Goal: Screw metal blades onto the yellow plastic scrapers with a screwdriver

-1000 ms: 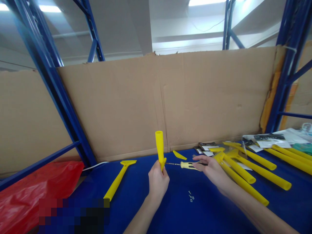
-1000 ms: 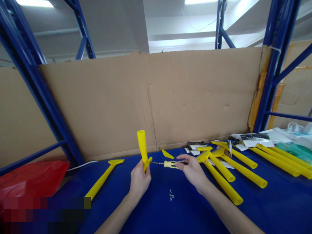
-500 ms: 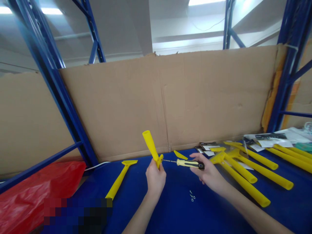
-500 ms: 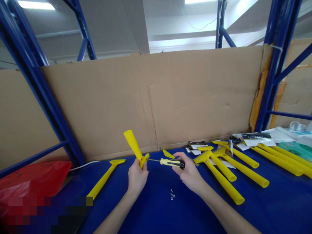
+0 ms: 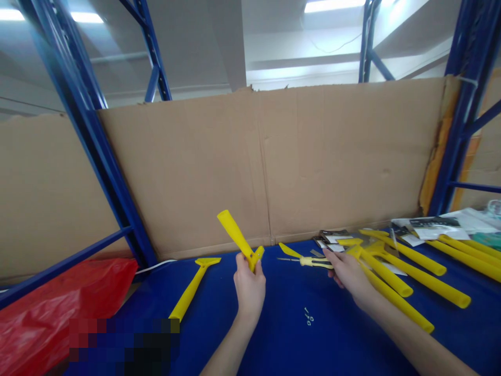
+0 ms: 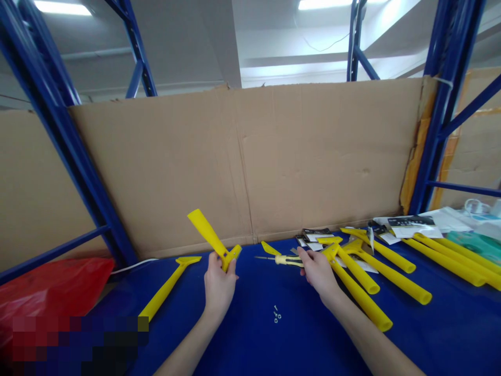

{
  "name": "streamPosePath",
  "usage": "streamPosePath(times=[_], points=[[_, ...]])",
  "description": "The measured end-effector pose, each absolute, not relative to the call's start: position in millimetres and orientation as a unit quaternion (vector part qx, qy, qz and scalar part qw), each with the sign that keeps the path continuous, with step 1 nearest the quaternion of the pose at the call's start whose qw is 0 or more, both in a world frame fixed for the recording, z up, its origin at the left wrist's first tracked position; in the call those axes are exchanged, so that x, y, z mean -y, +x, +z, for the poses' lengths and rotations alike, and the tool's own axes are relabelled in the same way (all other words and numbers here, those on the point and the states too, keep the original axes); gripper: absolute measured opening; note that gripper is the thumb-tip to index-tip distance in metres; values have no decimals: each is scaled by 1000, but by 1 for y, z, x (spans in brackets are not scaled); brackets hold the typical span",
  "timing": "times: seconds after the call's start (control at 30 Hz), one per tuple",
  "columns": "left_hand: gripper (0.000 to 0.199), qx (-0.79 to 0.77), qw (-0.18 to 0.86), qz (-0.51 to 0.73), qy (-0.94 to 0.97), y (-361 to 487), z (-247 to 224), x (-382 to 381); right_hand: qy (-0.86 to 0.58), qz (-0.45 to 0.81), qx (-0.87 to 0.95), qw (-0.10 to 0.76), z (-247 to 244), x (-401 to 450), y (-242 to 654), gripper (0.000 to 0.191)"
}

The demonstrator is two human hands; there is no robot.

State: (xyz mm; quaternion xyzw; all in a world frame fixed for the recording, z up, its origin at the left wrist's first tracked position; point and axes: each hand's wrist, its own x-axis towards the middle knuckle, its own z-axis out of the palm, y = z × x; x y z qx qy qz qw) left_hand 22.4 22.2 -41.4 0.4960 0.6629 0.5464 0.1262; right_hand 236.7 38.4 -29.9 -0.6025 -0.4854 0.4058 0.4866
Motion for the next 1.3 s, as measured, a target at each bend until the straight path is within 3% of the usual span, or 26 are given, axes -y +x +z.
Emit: streamPosePath(times=[0.17,0.3,0.4,0.5,0.57,0.7,0.83,0.9,0.97,1.1,1.2,1.3], points=[[15,-665,125,530,511,3,-31,-24,-652,277,575,409,-29,-38,240,36],[19,-628,159,535,542,1,-24,-25,-649,90,649,385,-26,-33,244,18],[26,-573,236,534,576,6,-16,-21,-522,-163,736,398,-22,-29,242,51],[28,-497,330,511,619,10,-7,-13,-400,-298,793,349,-18,-24,237,57],[29,-474,369,495,628,12,0,-7,-366,-337,803,327,-16,-19,233,53],[23,-483,366,447,658,18,7,2,-335,-391,768,382,-13,-12,228,48],[32,-458,377,455,664,18,6,-3,-306,-340,841,289,-11,-15,228,39],[38,-496,326,501,630,10,5,-9,-386,-300,834,255,-8,-19,233,39],[34,-580,179,530,592,-6,2,-16,-527,-260,772,241,-4,-23,242,39],[29,-776,-142,302,536,-40,-8,-21,-743,-158,627,176,7,-28,273,34],[29,-828,-221,160,490,-54,-23,-22,-797,-81,585,128,5,-33,295,25],[33,-851,-221,111,463,-61,-37,-25,-783,-122,595,136,-2,-38,298,29]])
